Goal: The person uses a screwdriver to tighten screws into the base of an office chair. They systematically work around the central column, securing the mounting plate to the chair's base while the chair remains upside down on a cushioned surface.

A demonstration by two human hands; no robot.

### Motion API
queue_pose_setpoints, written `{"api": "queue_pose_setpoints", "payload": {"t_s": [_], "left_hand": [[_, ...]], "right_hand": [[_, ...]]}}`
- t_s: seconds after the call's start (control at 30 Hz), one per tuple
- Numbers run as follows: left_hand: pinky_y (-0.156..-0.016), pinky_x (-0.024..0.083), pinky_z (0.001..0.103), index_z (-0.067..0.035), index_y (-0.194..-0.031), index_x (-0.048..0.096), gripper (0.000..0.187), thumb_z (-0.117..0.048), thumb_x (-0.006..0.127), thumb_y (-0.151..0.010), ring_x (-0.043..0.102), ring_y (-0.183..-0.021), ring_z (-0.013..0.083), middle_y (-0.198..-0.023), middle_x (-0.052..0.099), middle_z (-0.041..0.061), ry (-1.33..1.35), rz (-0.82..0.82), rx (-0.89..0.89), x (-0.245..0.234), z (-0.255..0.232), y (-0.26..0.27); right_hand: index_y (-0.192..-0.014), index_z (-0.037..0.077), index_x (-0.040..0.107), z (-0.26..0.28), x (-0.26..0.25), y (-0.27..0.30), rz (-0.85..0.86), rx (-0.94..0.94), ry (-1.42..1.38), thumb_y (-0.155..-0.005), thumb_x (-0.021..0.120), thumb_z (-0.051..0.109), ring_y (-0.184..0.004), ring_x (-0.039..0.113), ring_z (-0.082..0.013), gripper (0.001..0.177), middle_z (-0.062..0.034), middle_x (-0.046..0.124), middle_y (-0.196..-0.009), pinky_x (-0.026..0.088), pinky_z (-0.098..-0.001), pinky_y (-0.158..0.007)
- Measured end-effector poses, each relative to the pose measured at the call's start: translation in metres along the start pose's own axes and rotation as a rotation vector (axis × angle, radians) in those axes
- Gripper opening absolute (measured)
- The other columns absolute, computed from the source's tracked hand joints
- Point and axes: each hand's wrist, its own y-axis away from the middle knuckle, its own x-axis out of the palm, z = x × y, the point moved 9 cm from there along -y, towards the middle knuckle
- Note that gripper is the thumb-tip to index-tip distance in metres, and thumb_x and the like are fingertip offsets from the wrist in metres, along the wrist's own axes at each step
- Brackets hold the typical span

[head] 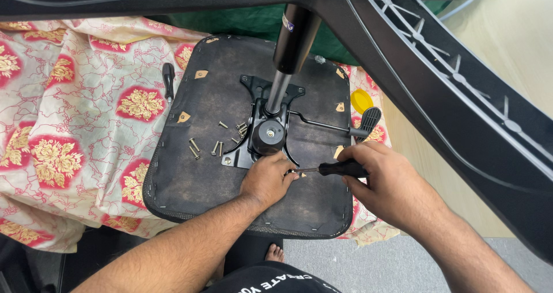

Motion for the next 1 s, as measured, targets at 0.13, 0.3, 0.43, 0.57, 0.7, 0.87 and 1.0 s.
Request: {"api": "queue_pose_setpoints", "payload": {"t_s": [0.13,0.3,0.43,0.57,0.7,0.87,1.0], "left_hand": [[-0.096,0.055,0.032,-0.014,-0.111,0.075,0.027,-0.033,0.073,-0.092,0.068,-0.103,0.0139,-0.108,0.066,-0.004,0.005,0.033,-0.031,0.002,0.002,-0.001],[-0.095,0.055,0.033,-0.014,-0.111,0.076,0.028,-0.036,0.071,-0.093,0.068,-0.101,0.0147,-0.105,0.066,-0.003,-0.016,0.044,-0.023,0.000,0.000,-0.002],[-0.092,0.056,0.035,-0.012,-0.108,0.076,0.027,-0.035,0.072,-0.093,0.069,-0.099,0.0181,-0.104,0.068,-0.001,0.004,0.038,-0.016,-0.003,-0.002,-0.002],[-0.091,0.056,0.037,-0.011,-0.103,0.077,0.025,-0.032,0.074,-0.091,0.070,-0.099,0.0207,-0.102,0.069,0.000,0.028,-0.015,0.017,-0.007,-0.003,-0.002],[-0.091,0.056,0.037,-0.011,-0.103,0.076,0.024,-0.032,0.072,-0.092,0.070,-0.099,0.0209,-0.104,0.070,0.000,0.008,0.001,0.011,-0.004,-0.002,-0.005],[-0.091,0.055,0.037,-0.013,-0.102,0.078,0.024,-0.033,0.072,-0.092,0.069,-0.099,0.0202,-0.104,0.070,-0.001,0.001,-0.017,0.011,-0.006,-0.006,-0.003],[-0.094,0.055,0.035,-0.014,-0.103,0.078,0.023,-0.033,0.070,-0.094,0.069,-0.099,0.0162,-0.104,0.069,-0.003,-0.045,0.018,-0.008,-0.001,-0.006,-0.004]], "right_hand": [[-0.119,0.015,0.069,0.006,0.000,-0.005,0.065,-0.011,0.111,-0.085,0.078,0.022,-0.090,0.074,-0.0232,0.036,-0.0064,0.069,-0.101,0.060,-0.0382,-0.077],[-0.114,0.013,0.072,0.017,-0.003,-0.024,0.069,-0.115,0.096,-0.085,0.077,0.026,-0.084,0.075,-0.0244,0.033,-0.0071,0.071,-0.100,0.061,-0.0386,-0.072],[-0.103,0.010,0.076,0.023,-0.005,-0.037,0.052,-0.171,0.066,-0.086,0.072,0.025,-0.076,0.076,-0.0231,0.024,-0.0094,0.074,-0.085,0.062,-0.0374,-0.068],[-0.093,0.009,0.078,0.017,-0.004,-0.042,-0.013,-0.056,0.043,-0.084,0.072,0.023,-0.065,0.075,-0.0242,0.018,-0.0118,0.074,-0.072,0.059,-0.0390,-0.065],[-0.094,0.009,0.078,-0.001,-0.001,-0.044,-0.021,0.160,-0.034,-0.085,0.070,0.023,-0.057,0.074,-0.0212,0.018,-0.0108,0.073,-0.064,0.058,-0.0378,-0.059],[-0.096,0.010,0.079,-0.018,-0.003,-0.046,-0.003,0.319,-0.035,-0.087,0.067,0.023,-0.058,0.070,-0.0209,0.020,-0.0092,0.073,-0.065,0.055,-0.0394,-0.058],[-0.097,0.008,0.078,-0.024,-0.003,-0.042,0.008,0.277,-0.089,-0.091,0.068,0.030,-0.064,0.071,-0.0186,0.025,-0.0110,0.074,-0.070,0.055,-0.0371,-0.064]]}}
